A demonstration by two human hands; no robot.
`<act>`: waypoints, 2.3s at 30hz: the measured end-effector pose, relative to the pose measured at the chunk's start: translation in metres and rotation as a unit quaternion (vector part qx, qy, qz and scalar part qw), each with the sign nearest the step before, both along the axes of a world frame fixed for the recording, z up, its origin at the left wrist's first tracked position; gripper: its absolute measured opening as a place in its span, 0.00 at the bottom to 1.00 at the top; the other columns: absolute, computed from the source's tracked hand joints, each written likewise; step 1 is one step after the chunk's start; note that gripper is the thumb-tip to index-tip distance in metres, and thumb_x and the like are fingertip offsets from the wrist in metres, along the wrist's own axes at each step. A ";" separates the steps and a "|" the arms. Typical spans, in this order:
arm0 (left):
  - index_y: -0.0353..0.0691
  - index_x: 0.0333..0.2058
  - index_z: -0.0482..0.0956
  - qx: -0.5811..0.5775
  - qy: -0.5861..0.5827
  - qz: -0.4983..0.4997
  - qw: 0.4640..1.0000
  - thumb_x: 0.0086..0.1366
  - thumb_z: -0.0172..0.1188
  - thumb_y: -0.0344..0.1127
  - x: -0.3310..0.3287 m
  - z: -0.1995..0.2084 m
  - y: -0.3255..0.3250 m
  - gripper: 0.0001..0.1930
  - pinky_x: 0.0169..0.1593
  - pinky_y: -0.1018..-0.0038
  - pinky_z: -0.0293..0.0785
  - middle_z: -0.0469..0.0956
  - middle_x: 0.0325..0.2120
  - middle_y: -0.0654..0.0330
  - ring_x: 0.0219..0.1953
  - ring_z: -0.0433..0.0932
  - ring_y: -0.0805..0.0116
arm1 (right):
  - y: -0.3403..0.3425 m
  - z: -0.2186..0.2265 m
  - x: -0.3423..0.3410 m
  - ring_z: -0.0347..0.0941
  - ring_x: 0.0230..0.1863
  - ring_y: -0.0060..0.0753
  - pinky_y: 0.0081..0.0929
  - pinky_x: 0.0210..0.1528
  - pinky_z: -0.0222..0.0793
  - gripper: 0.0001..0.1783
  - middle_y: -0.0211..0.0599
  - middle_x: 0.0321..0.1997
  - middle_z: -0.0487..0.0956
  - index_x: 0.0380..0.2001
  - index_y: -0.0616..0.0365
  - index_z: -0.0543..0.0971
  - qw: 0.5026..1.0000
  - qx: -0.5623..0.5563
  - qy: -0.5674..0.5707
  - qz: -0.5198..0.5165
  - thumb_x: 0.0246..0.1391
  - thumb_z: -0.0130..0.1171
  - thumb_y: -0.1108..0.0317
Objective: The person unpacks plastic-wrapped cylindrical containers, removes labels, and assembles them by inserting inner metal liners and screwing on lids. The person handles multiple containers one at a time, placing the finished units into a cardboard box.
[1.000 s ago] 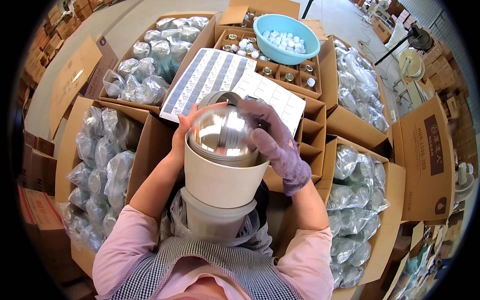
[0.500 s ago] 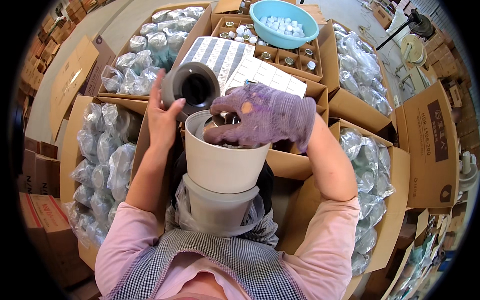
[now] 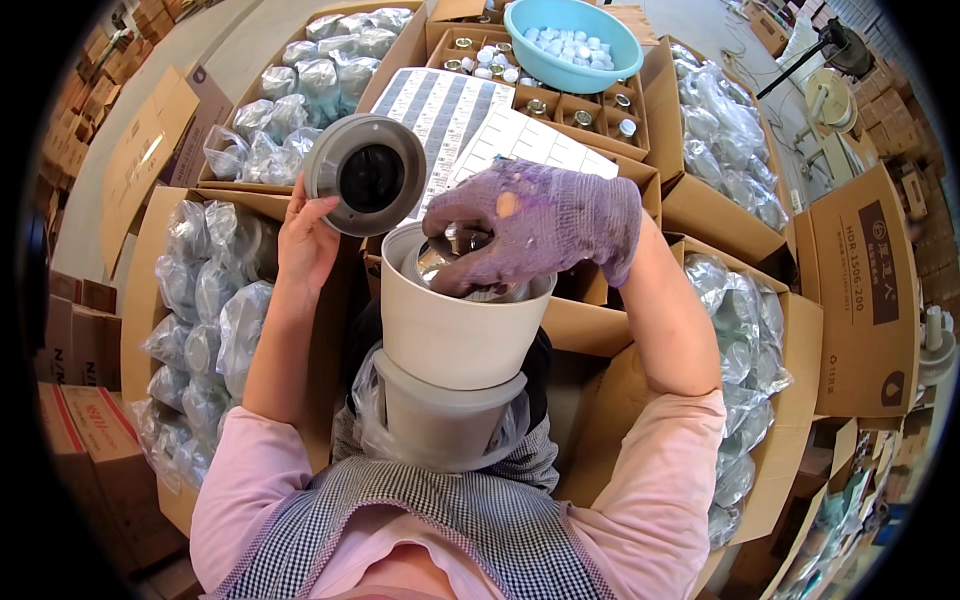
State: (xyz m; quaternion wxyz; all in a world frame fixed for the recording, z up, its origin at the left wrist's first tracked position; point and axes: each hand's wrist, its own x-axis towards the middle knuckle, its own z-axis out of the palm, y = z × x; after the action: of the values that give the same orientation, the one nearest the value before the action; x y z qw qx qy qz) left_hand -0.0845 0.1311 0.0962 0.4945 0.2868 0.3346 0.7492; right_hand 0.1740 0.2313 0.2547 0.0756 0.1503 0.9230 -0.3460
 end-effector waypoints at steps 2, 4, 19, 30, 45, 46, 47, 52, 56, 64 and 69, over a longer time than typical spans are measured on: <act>0.39 0.61 0.65 0.011 0.001 0.006 1.000 0.60 0.53 0.19 -0.002 -0.002 0.000 0.29 0.61 0.67 0.69 0.75 0.52 0.59 0.55 0.74 0.67 | 0.015 -0.020 0.008 0.78 0.44 0.38 0.33 0.48 0.73 0.29 0.44 0.43 0.81 0.52 0.62 0.77 0.992 0.006 0.099 0.074 0.48 0.71 0.59; 0.39 0.60 0.66 0.023 -0.009 0.008 1.000 0.59 0.54 0.18 0.000 -0.002 0.002 0.28 0.59 0.68 0.70 0.75 0.51 0.59 0.54 0.75 0.68 | 0.017 -0.021 0.015 0.78 0.45 0.38 0.33 0.49 0.73 0.30 0.44 0.44 0.81 0.52 0.63 0.77 0.991 -0.020 0.107 0.079 0.48 0.71 0.60; 0.37 0.58 0.67 0.078 0.054 0.001 0.995 0.57 0.58 0.17 0.023 0.021 0.007 0.29 0.60 0.70 0.67 0.74 0.51 0.59 0.55 0.73 0.68 | -0.015 -0.021 0.010 0.78 0.36 0.37 0.31 0.40 0.73 0.26 0.41 0.33 0.80 0.44 0.60 0.81 0.999 -0.033 0.016 -0.038 0.44 0.73 0.56; 0.32 0.54 0.72 0.123 0.112 0.001 0.986 0.74 0.48 0.50 0.050 0.041 0.031 0.25 0.54 0.73 0.69 0.78 0.46 0.57 0.48 0.75 0.69 | -0.026 -0.025 0.012 0.80 0.44 0.43 0.32 0.49 0.73 0.29 0.45 0.42 0.83 0.45 0.61 0.81 0.997 0.040 0.030 -0.056 0.45 0.71 0.51; 0.40 0.40 0.87 0.230 0.559 -0.149 0.782 0.47 0.73 0.34 0.065 0.117 0.021 0.19 0.31 0.78 0.66 0.75 0.24 0.63 0.27 0.72 0.73 | -0.003 -0.095 0.052 0.76 0.52 0.35 0.29 0.59 0.69 0.33 0.43 0.49 0.81 0.49 0.67 0.78 0.677 -0.441 0.484 -0.337 0.69 0.40 0.44; 0.40 0.41 0.87 0.225 0.564 -0.143 0.781 0.47 0.73 0.34 0.065 0.120 0.017 0.19 0.31 0.78 0.66 0.75 0.24 0.63 0.27 0.72 0.73 | -0.005 -0.092 0.047 0.75 0.54 0.37 0.30 0.61 0.67 0.36 0.45 0.51 0.79 0.51 0.69 0.76 0.687 -0.450 0.467 -0.328 0.69 0.38 0.42; 0.40 0.41 0.87 0.219 0.569 -0.137 0.780 0.47 0.73 0.34 0.066 0.121 0.013 0.19 0.31 0.78 0.66 0.75 0.23 0.63 0.27 0.72 0.73 | -0.008 -0.089 0.042 0.74 0.56 0.39 0.32 0.63 0.65 0.38 0.47 0.53 0.78 0.53 0.70 0.74 0.697 -0.458 0.449 -0.319 0.68 0.35 0.41; 0.43 0.37 0.87 0.146 0.654 -0.054 0.740 0.49 0.74 0.39 0.100 0.141 -0.015 0.15 0.31 0.73 0.68 0.73 0.21 0.61 0.25 0.73 0.67 | -0.012 -0.100 0.017 0.77 0.49 0.34 0.29 0.58 0.69 0.32 0.46 0.48 0.82 0.46 0.68 0.80 0.710 -0.506 0.448 -0.198 0.66 0.46 0.46; 0.41 0.38 0.87 0.129 0.758 0.006 0.639 0.54 0.68 0.36 0.135 0.150 -0.027 0.13 0.33 0.71 0.69 0.74 0.23 0.59 0.26 0.73 0.65 | -0.011 -0.125 0.017 0.78 0.49 0.36 0.30 0.57 0.71 0.23 0.47 0.49 0.82 0.48 0.68 0.79 0.797 -0.287 0.503 -0.171 0.64 0.49 0.57; 0.34 0.51 0.80 0.153 0.304 -0.292 0.894 0.70 0.50 0.47 0.018 0.070 0.021 0.23 0.65 0.65 0.59 0.67 0.60 0.49 0.61 0.68 0.60 | -0.075 -0.040 0.040 0.74 0.57 0.41 0.33 0.64 0.63 0.43 0.48 0.53 0.79 0.51 0.67 0.78 0.833 -0.083 0.445 -0.318 0.68 0.23 0.40; 0.40 0.49 0.83 0.240 0.592 -0.112 0.761 0.62 0.60 0.47 0.070 0.115 -0.002 0.21 0.60 0.69 0.63 0.77 0.50 0.56 0.56 0.71 0.61 | -0.038 -0.072 0.028 0.75 0.54 0.36 0.31 0.63 0.63 0.41 0.43 0.48 0.82 0.46 0.65 0.82 0.737 -0.395 0.417 -0.356 0.69 0.26 0.41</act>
State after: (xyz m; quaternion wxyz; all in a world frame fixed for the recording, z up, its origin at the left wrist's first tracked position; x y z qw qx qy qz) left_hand -0.0141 0.1294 0.2112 0.1936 0.8182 0.3353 0.4250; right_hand 0.2019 0.1934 0.1828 -0.3929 0.2651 0.5222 -0.7090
